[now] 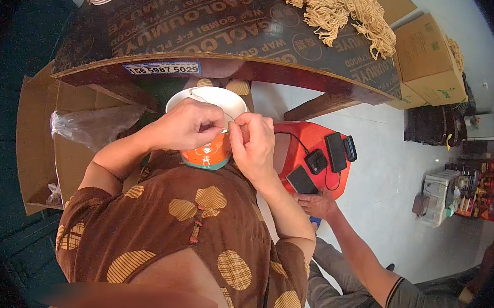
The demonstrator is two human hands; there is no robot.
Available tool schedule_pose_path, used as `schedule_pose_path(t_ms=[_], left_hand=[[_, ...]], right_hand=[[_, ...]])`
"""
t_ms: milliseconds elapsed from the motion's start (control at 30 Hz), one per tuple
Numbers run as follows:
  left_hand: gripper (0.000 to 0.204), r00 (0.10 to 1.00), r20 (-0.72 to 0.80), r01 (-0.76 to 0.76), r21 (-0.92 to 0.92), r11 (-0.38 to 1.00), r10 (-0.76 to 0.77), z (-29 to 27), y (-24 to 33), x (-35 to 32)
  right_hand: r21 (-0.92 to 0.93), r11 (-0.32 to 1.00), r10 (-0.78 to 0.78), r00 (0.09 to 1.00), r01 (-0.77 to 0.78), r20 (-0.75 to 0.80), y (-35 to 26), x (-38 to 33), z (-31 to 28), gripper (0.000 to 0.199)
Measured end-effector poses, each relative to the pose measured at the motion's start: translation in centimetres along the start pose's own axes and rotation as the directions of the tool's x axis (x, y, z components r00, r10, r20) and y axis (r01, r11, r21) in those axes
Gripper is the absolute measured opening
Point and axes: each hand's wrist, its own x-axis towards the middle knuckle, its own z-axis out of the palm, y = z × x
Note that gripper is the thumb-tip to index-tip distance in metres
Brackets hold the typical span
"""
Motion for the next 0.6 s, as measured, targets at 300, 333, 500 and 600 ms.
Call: schedule_pose_path(t_ms=[300,333,500,600], left_hand=[[0.004,1.0,-0.01,0.029,-0.031,0.999,-0.03,0.1,-0.1,0.0],[0.004,1.0,-0.015,0.022,-0.029,0.999,-0.023,0.2,-0.2,0.0],[0.004,0.998,-0.015,0.059,-0.024,0.998,-0.06,-0.1,0.3,0.1],[0.005,0.996,-0.009,0.087,-0.033,0.996,-0.087,0.0,0.1,0.1]], right_hand=[[-0.099,0.973,-0.201,0.977,0.208,0.076,-0.3,0.6,-0.6,0.01],[-0.099,0.973,-0.201,0.977,0.208,0.076,-0.3,0.5,-0.6,0.01],[0.057,0.997,-0.06,0.997,0.057,0.053,0.1,0.3,-0.9,0.011],[0.061,0.992,-0.12,0.989,0.115,0.085,0.6,0.2,-1.2,0.015]])
